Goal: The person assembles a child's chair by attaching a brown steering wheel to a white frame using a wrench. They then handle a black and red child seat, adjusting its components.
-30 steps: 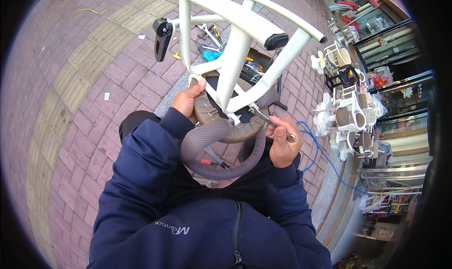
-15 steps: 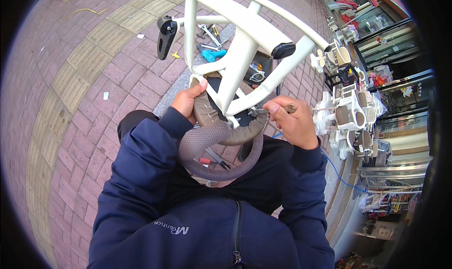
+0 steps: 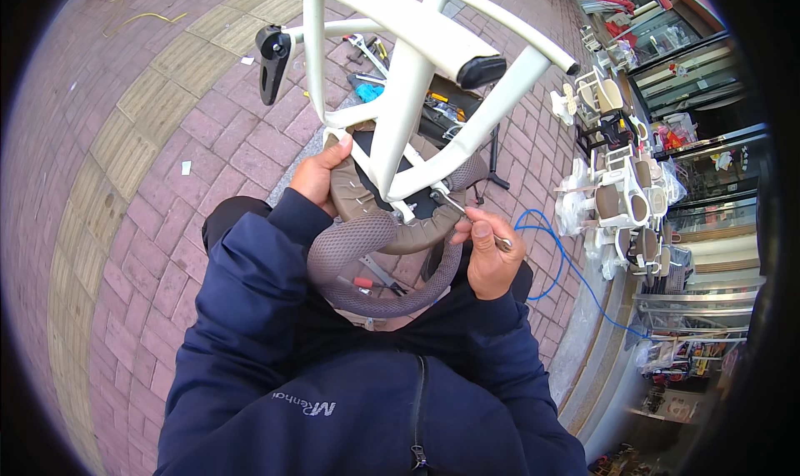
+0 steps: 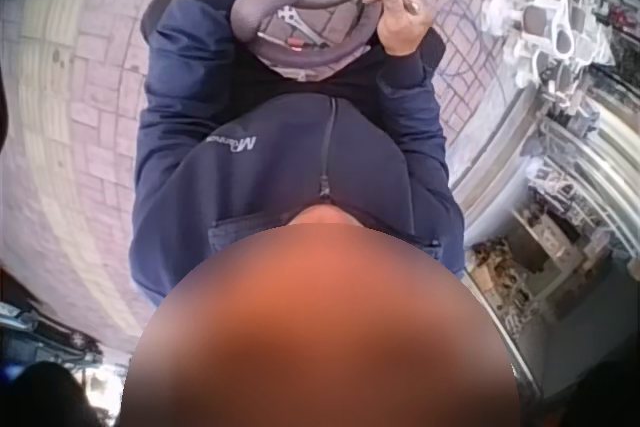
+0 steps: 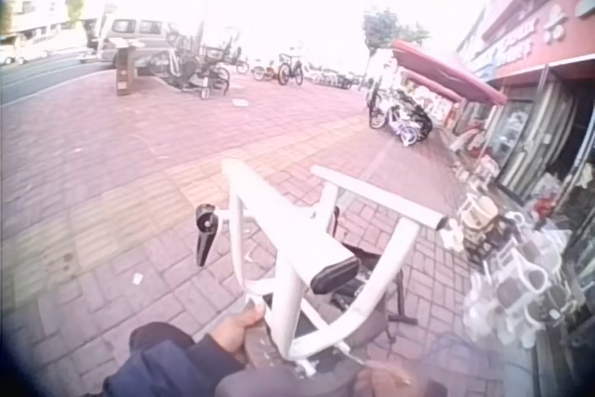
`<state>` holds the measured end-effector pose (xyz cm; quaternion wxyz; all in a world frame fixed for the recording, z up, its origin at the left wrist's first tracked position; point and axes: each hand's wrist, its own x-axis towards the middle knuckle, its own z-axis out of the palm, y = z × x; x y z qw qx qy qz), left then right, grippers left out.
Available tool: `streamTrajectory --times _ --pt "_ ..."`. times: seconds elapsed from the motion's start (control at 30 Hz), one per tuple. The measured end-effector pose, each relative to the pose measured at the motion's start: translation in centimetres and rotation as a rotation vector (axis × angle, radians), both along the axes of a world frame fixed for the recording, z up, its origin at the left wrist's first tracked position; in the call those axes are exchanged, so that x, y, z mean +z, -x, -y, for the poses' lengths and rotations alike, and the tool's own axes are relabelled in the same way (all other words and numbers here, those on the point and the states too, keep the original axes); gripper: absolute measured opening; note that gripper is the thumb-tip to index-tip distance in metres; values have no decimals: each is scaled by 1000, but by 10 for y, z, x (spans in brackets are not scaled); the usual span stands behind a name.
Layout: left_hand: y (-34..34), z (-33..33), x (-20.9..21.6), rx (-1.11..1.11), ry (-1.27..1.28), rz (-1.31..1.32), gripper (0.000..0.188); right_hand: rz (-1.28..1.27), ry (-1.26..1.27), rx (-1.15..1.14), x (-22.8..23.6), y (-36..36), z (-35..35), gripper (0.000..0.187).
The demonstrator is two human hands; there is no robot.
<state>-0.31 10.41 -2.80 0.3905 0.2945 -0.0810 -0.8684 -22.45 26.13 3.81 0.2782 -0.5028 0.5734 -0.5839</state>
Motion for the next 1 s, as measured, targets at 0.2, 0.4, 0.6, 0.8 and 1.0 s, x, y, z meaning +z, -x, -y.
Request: streamTrajectory --times 0.2,0.4,0.6,0.8,1.0 --pt "0 -1 4 7 39 43 44 126 160 22 -40 -2 -6 44" --pt "-1 -2 2 16 62 24 46 -14 53 38 9 15 3 38" --pt "-1 2 -4 3 111 29 48 -233 -201 190 58 18 38 37" --pt "-1 3 -10 -26 125 60 50 -467 -377 337 91 15 64 26" --pt "-4 4 -8 -39 130 41 51 -342 -419 229 89 6 55 23"
